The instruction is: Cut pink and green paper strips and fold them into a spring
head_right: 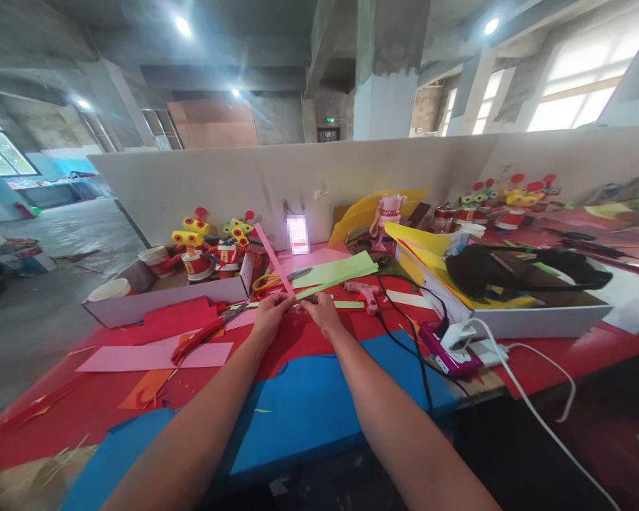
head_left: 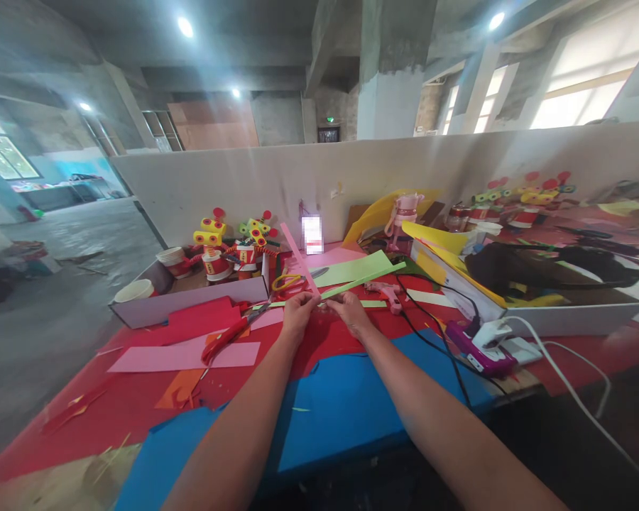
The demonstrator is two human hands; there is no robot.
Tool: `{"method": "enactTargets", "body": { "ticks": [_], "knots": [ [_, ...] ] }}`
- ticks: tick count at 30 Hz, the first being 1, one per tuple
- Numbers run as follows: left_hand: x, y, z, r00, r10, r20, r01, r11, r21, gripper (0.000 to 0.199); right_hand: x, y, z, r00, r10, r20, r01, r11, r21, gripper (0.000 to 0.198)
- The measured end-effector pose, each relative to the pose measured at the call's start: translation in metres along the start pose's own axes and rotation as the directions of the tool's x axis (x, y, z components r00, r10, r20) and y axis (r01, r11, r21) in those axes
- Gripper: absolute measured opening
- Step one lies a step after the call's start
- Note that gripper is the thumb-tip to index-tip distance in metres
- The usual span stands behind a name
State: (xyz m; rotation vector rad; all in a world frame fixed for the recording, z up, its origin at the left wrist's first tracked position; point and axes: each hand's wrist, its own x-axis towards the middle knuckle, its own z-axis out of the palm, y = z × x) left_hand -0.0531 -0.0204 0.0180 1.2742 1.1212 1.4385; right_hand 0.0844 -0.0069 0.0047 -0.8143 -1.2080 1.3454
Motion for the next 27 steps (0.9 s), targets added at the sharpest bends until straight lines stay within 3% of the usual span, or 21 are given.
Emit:
{"method": "enactTargets", "body": {
  "ticks": [5,13,22,27],
  "knots": [
    [-0.001,0.003,0.000,1.000,-0.012,0.017,0.012,1.000,-0.005,0.033,0.002,0.002,-0.001,0.997,0.080,-0.007,-0.078,0.989,0.125,0.027],
    [-0.001,-0.003,0.001,0.997,-0.066,0.042,0.069,0.993,-0.096,0.033,-0.004,0.003,0.004,0.997,0.075,-0.022,-0.069,0.978,0.198,0.040],
    [-0.002,-0.005,0.004,0.992,-0.094,0.089,0.110,0.973,-0.204,0.022,-0.001,0.005,-0.001,1.000,0.008,0.026,-0.009,0.999,0.040,0.039],
    [-0.003,-0.006,0.005,0.991,-0.109,0.077,0.123,0.970,-0.208,0.029,0.005,0.014,-0.007,0.995,-0.104,-0.006,0.101,0.981,-0.163,0.033]
  ]
}}
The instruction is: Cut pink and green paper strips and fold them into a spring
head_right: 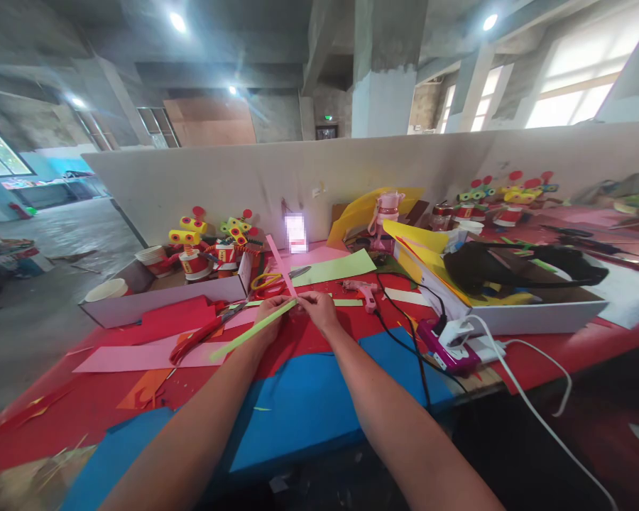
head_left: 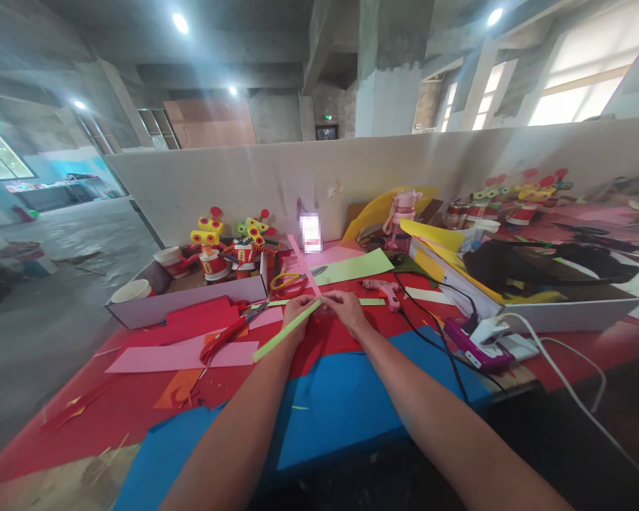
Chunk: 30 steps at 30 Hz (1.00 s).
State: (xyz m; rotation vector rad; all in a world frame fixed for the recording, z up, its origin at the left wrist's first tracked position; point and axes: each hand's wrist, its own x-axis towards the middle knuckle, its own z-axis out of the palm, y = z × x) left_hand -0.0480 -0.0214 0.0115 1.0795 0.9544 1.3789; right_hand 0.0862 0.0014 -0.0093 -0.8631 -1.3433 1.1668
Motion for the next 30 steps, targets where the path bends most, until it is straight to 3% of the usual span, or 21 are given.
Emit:
{"method": "enactTargets", "body": {
  "ticks": [3,7,11,13,16,23,30],
  "knots": [
    [0.001,0.000,0.001,0.999,0.020,-0.036,-0.020,1.000,-0.001,0.035,0.002,0.003,-0.001,0.999,-0.038,-0.022,0.037,0.997,-0.065,0.029],
    [0.001,0.001,0.003,0.998,0.038,-0.059,-0.040,0.999,-0.020,0.034,0.002,-0.001,0.000,0.998,-0.004,-0.061,0.006,0.999,0.035,0.029],
    [-0.001,0.004,0.006,0.999,0.003,0.051,-0.005,0.999,0.036,0.035,0.001,-0.006,0.001,0.989,0.075,-0.128,-0.055,0.987,0.153,0.031],
    [-0.001,0.004,0.006,0.998,0.019,0.067,-0.023,0.998,0.057,0.035,0.001,-0.007,0.002,0.989,0.085,-0.122,-0.062,0.981,0.186,0.032],
    [-0.001,0.004,0.004,0.996,0.091,-0.013,-0.089,0.992,0.092,0.030,-0.001,-0.009,0.003,0.995,0.080,-0.058,-0.067,0.977,0.204,0.034],
    [-0.002,0.007,0.002,0.989,0.123,-0.083,-0.098,0.962,0.256,0.021,-0.003,-0.011,0.003,0.994,0.110,-0.028,-0.104,0.982,0.158,0.037],
    [-0.004,0.010,0.005,0.986,0.148,-0.074,-0.120,0.949,0.292,0.022,-0.002,-0.009,0.001,0.996,-0.049,-0.080,0.042,0.995,-0.089,0.033]
  ]
}}
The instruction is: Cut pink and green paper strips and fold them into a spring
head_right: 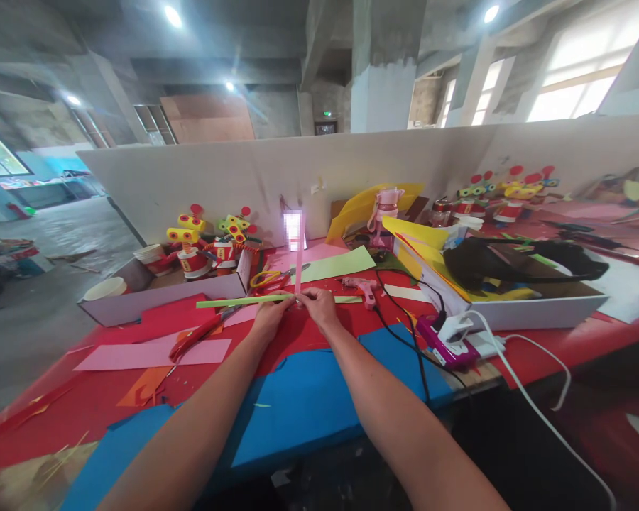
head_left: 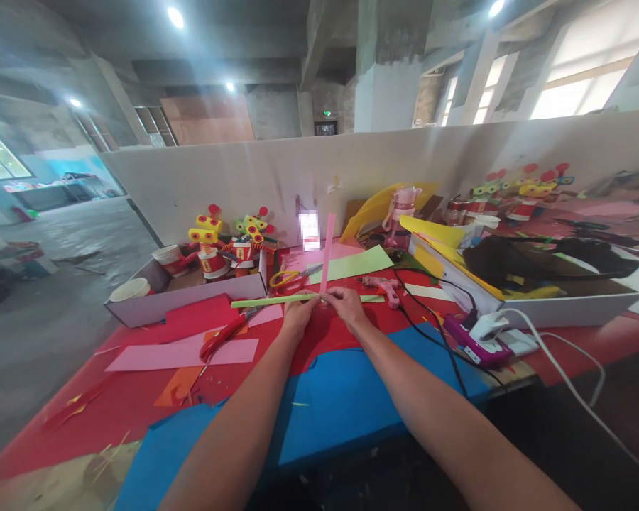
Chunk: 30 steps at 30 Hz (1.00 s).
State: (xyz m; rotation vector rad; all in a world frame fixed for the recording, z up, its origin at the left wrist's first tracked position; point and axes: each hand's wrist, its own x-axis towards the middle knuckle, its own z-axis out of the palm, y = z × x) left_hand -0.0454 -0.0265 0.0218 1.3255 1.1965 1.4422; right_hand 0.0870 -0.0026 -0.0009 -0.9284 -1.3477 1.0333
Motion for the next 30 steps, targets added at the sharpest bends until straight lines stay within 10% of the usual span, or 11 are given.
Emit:
{"method": "enactTargets", "body": {
  "ticks": [30],
  "knots": [
    [0.006,-0.016,-0.001,0.997,-0.027,-0.069,0.033,0.995,0.097,0.022,0.004,0.011,0.001,0.997,0.045,0.068,-0.049,0.997,0.056,0.025]
  ]
}}
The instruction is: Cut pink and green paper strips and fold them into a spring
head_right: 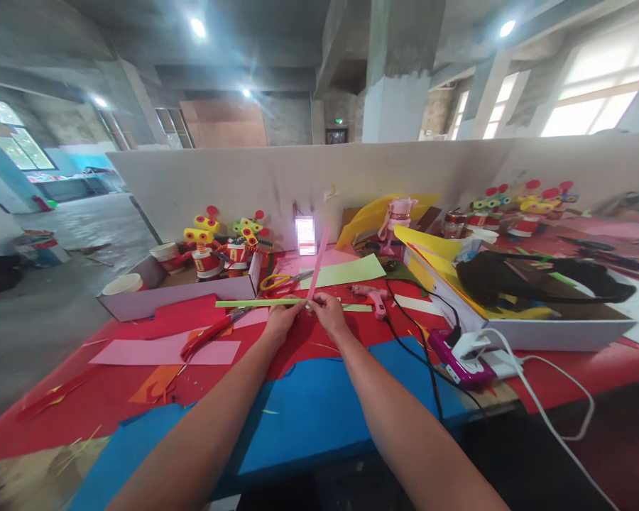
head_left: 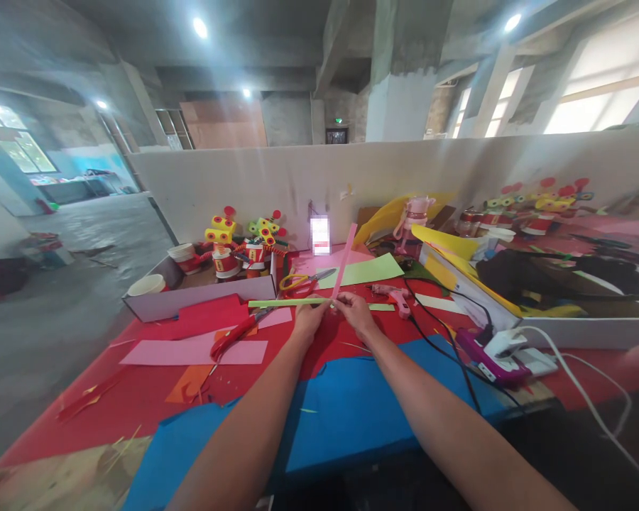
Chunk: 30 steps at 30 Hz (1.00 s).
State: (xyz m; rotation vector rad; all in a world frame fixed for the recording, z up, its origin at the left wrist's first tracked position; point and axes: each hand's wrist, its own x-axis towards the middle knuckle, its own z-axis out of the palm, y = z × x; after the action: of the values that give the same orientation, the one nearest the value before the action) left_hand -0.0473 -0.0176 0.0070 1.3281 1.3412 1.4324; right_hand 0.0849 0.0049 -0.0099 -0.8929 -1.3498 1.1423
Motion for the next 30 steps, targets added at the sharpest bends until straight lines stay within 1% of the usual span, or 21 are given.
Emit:
{"method": "enactTargets", "body": {
  "ticks": [7,11,13,16,19,23,30],
  "knots": [
    [0.003,-0.004,-0.001,0.999,0.028,0.023,-0.027,1.000,-0.001,0.026,0.000,0.000,0.001,1.000,0.014,-0.011,-0.013,1.000,0.007,0.025],
    [0.004,-0.006,-0.002,0.999,0.045,0.026,-0.045,0.999,0.009,0.025,-0.003,-0.003,0.001,1.000,0.016,0.018,-0.016,1.000,-0.021,0.027],
    [0.004,-0.005,-0.003,0.998,0.051,0.028,-0.051,0.999,0.013,0.024,-0.004,-0.005,0.000,0.999,0.029,0.022,-0.029,1.000,0.000,0.027],
    [0.003,-0.003,-0.003,0.999,0.025,0.036,-0.026,1.000,0.018,0.025,-0.004,-0.005,0.001,0.999,0.050,0.020,-0.051,0.997,0.063,0.028],
    [0.002,-0.002,-0.002,0.998,-0.014,0.059,0.015,1.000,-0.022,0.028,-0.002,-0.003,0.004,0.999,0.034,0.018,-0.035,0.995,0.091,0.028],
    [0.002,-0.001,-0.001,0.997,-0.014,0.075,0.020,0.996,-0.083,0.031,0.000,0.002,0.006,1.000,0.008,-0.006,-0.008,0.997,0.076,0.027],
    [0.002,0.002,0.000,0.997,-0.024,0.068,0.027,0.999,-0.042,0.035,0.002,0.006,0.005,0.998,0.043,-0.040,-0.041,0.998,0.038,0.027]
  ]
}}
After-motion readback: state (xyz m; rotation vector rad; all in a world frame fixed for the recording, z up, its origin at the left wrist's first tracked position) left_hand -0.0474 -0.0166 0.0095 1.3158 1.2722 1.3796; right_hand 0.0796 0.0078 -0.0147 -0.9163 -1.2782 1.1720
